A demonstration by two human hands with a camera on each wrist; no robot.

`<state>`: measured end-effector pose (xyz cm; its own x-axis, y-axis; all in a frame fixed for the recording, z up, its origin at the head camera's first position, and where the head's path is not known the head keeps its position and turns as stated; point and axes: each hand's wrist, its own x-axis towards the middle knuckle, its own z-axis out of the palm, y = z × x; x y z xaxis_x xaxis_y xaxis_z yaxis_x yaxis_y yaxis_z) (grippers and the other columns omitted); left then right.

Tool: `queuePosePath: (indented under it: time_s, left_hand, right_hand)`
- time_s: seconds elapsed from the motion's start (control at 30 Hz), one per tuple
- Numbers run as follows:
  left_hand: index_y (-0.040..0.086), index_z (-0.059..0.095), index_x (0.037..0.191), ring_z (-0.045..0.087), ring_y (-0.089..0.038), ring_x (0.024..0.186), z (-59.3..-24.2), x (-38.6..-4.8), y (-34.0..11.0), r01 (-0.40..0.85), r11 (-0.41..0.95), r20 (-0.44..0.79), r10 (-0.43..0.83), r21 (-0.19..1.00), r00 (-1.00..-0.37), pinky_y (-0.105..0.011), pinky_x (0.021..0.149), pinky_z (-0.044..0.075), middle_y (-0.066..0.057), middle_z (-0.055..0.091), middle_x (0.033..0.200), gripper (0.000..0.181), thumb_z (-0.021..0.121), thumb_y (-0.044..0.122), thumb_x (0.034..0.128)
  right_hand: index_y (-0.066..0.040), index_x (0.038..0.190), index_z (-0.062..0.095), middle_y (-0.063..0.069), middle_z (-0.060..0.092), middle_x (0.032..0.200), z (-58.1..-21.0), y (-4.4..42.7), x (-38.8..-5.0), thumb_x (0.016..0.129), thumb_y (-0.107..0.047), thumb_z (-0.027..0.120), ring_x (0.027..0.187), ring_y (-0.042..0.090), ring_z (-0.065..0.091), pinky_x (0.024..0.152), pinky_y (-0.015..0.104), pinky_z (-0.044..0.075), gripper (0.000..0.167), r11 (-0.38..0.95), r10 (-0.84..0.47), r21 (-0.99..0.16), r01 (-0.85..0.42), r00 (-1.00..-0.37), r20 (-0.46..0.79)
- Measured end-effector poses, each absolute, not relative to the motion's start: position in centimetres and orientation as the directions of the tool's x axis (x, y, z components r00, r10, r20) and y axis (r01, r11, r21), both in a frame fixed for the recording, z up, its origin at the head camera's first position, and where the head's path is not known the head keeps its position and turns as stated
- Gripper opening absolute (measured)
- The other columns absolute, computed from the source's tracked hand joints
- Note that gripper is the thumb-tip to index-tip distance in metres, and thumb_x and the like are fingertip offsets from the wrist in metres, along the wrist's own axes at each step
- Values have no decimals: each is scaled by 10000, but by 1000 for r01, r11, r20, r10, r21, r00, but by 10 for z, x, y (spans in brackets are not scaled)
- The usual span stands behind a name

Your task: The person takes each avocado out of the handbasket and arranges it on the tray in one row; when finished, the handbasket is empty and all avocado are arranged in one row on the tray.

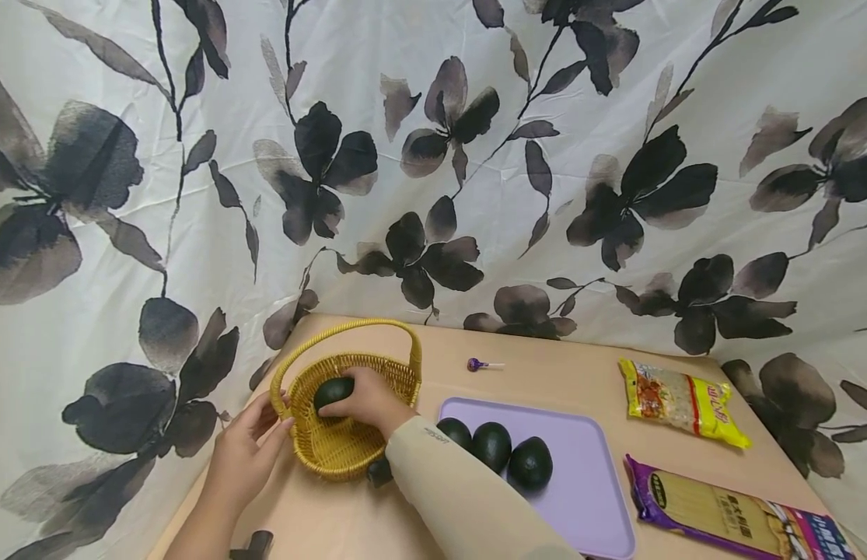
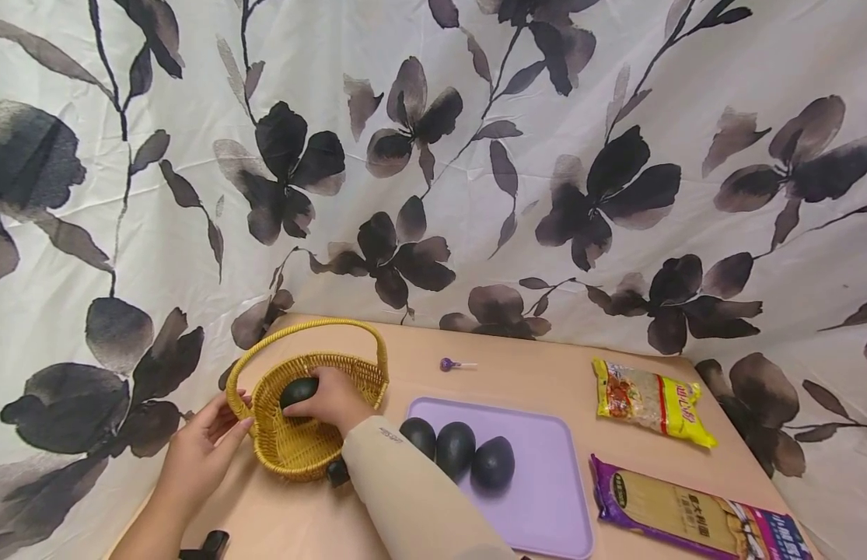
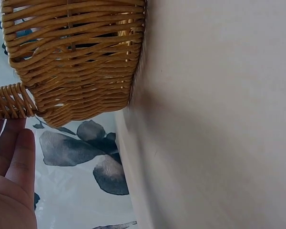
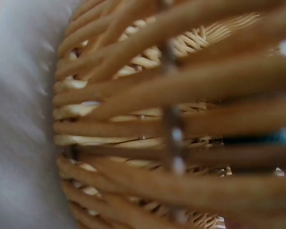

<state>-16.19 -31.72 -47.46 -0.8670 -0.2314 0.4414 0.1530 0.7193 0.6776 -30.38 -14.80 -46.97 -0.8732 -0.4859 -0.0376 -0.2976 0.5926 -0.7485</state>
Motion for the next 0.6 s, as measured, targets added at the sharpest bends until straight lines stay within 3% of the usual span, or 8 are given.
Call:
queuePosePath:
  time_s: [0.37,0.6]
  left_hand:
    - [45,538,1430,653,-354,1213,-474,-162,-316,155,721,447,-233,675,-864,8,972,435,-107,680,1316,487,707,160,988]
    - [37,536,1433,651,-359,1219,-474,-160,-315,141,719,434,-242,681,-868,-74,988,487,-116,679,1315,492,706,168,990]
  right_hand:
    - [-80,1220,675,31,695,1128,-474,-150,-307,736,-386,942,954,139,647,819,285,604,633,619,-438,-743,-254,-897,-59]
    - [-90,1175,682,19,690,1087,-473,-149,-306,732,-374,946,933,140,648,802,291,609,589,618,-431,-749,-239,-900,-68]
